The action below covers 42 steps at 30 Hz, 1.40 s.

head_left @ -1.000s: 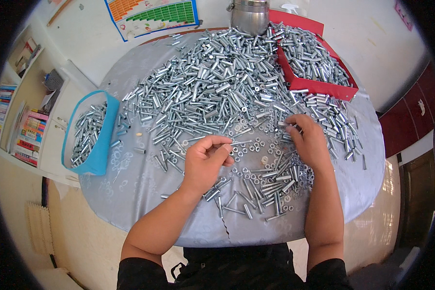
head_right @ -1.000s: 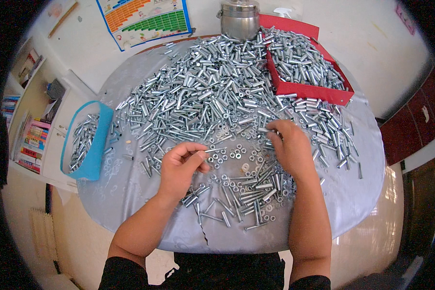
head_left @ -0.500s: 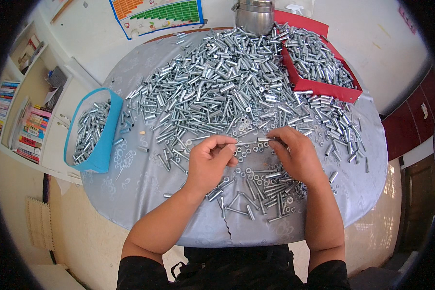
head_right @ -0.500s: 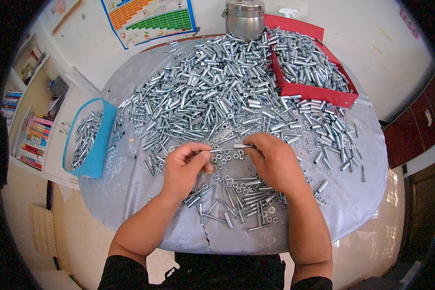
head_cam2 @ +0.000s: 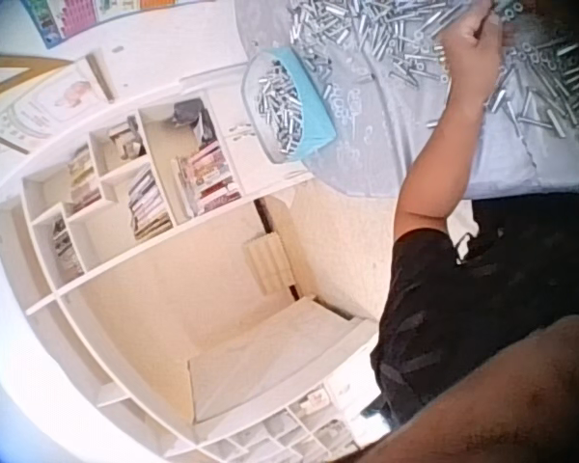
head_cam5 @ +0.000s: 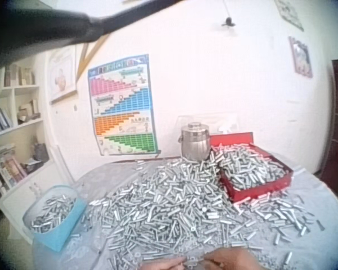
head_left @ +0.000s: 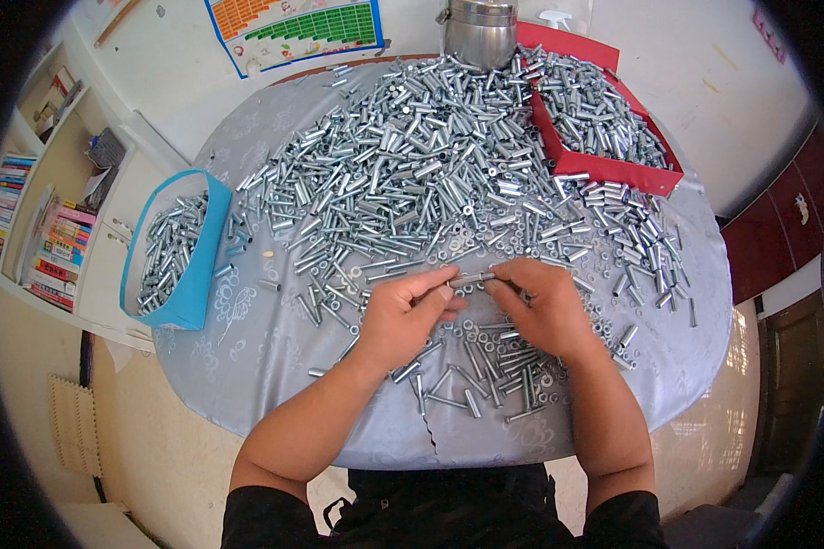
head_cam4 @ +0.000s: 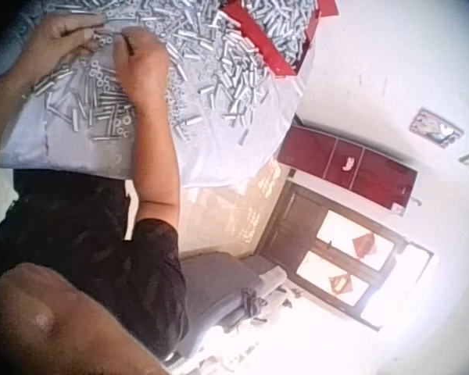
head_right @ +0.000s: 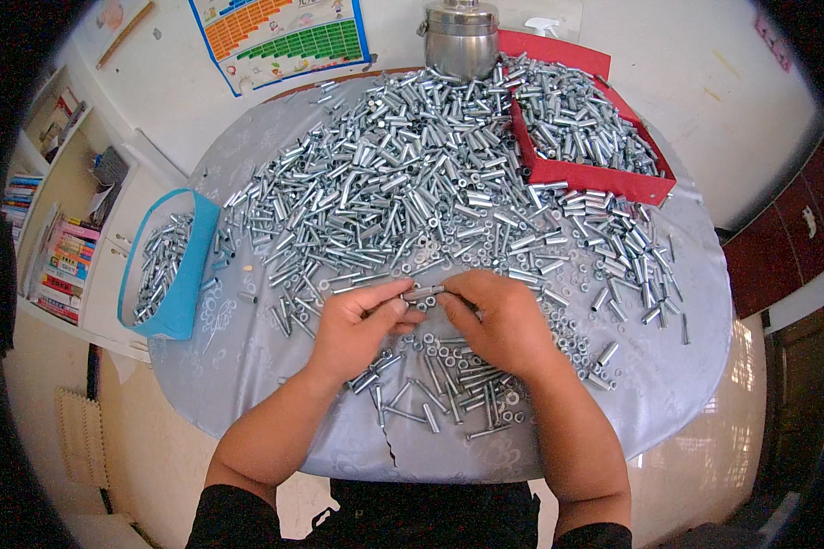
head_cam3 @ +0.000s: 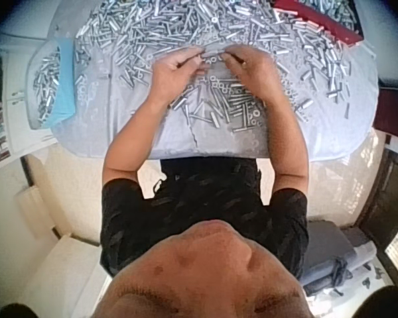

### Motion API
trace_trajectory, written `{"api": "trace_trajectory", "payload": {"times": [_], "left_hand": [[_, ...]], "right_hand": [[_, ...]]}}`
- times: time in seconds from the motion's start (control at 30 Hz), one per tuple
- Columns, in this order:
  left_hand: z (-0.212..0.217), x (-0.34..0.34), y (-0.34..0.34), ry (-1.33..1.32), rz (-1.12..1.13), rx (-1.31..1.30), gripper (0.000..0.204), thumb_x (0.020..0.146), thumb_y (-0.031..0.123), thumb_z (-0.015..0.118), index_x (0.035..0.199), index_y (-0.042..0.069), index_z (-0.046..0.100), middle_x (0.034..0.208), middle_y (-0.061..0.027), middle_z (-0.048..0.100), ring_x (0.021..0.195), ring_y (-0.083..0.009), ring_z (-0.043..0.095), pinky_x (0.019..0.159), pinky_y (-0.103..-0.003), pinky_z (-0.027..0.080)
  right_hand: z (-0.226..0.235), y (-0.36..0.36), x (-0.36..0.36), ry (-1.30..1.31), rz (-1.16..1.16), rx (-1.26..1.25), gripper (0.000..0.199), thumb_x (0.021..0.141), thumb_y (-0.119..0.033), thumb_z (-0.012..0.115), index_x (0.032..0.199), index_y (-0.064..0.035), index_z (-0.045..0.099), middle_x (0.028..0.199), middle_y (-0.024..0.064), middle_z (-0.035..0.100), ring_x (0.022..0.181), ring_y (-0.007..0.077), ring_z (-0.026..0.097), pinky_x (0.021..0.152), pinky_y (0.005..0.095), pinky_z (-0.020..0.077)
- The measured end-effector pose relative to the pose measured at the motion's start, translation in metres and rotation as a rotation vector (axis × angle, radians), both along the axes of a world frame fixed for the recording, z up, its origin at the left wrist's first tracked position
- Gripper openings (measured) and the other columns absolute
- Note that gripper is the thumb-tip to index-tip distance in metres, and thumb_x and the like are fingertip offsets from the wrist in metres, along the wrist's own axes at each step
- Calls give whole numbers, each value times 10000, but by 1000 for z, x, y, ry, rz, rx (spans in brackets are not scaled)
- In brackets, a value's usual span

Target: The person repeatedly picks up a bolt and a washer from a large pile on a table, threads the washer onto the bolt, and places the assembled pair into a blue bin. The task continues with the same repetitive motion throughout the clip.

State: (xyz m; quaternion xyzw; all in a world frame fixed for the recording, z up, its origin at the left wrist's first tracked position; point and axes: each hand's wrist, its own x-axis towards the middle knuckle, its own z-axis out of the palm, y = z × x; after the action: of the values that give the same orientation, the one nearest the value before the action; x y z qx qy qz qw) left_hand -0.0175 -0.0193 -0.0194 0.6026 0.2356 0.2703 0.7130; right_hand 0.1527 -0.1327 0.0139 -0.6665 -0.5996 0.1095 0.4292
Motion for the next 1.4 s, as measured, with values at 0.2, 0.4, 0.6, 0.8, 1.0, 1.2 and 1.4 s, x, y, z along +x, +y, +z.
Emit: {"api": "trace_trajectory", "payload": {"times": [0.2, 0.4, 0.6, 0.8, 1.0, 1.2, 1.4], "left_hand": [[3, -1, -2, 34, -33, -29, 267, 934, 27, 551, 1178, -69, 602, 1020, -141, 672, 875, -195, 691, 738, -270, 568], [8, -4, 7, -54, 180, -23, 209, 921, 37, 578, 1107, -44, 630, 935, -133, 686, 803, -177, 689, 715, -274, 575], [5, -2, 9, -67, 189, -64, 233, 923, 71, 591, 1133, -27, 621, 961, -122, 686, 772, -167, 679, 680, -284, 576], [7, -2, 7, -62, 171, -67, 233, 924, 80, 593, 1130, -23, 625, 962, -122, 686, 763, -160, 674, 672, -284, 575], [8, -3, 6, -62, 172, -72, 227, 923, 81, 593, 1120, -25, 630, 955, -130, 688, 744, -156, 672, 651, -280, 570], [7, -3, 6, -58, 165, -63, 222, 922, 79, 594, 1116, -21, 634, 943, -132, 692, 729, -153, 672, 645, -278, 568], [5, -3, 6, -63, 156, -66, 222, 922, 80, 596, 1115, -23, 634, 940, -129, 692, 726, -151, 669, 640, -278, 565]], "right_hand": [[1, 0, -3, -85, -31, -48, 140, 824, -110, 663, 937, -27, 660, 818, 155, 658, 746, 335, 649, 652, 393, 509], [-6, 3, 17, -142, -255, 95, 107, 809, -79, 669, 905, -33, 675, 835, 147, 655, 741, 328, 641, 649, 393, 504], [-13, 5, 31, -214, -253, 26, 100, 766, -55, 673, 863, -32, 680, 840, 134, 631, 820, 315, 618, 717, 389, 498], [-15, 2, 39, -279, -159, -48, 99, 734, -54, 676, 831, -46, 693, 814, 128, 611, 819, 316, 601, 733, 404, 489], [-2, -9, 36, -281, 106, -223, 126, 717, -84, 687, 841, -71, 706, 794, 115, 605, 808, 311, 598, 737, 406, 485], [0, -10, 32, -236, 176, -217, 144, 720, -97, 697, 862, -80, 711, 816, 102, 607, 820, 300, 599, 743, 396, 486], [1, -7, 29, -230, 189, -244, 131, 727, -82, 689, 855, -54, 689, 828, 111, 622, 813, 308, 606, 733, 386, 492]]}}
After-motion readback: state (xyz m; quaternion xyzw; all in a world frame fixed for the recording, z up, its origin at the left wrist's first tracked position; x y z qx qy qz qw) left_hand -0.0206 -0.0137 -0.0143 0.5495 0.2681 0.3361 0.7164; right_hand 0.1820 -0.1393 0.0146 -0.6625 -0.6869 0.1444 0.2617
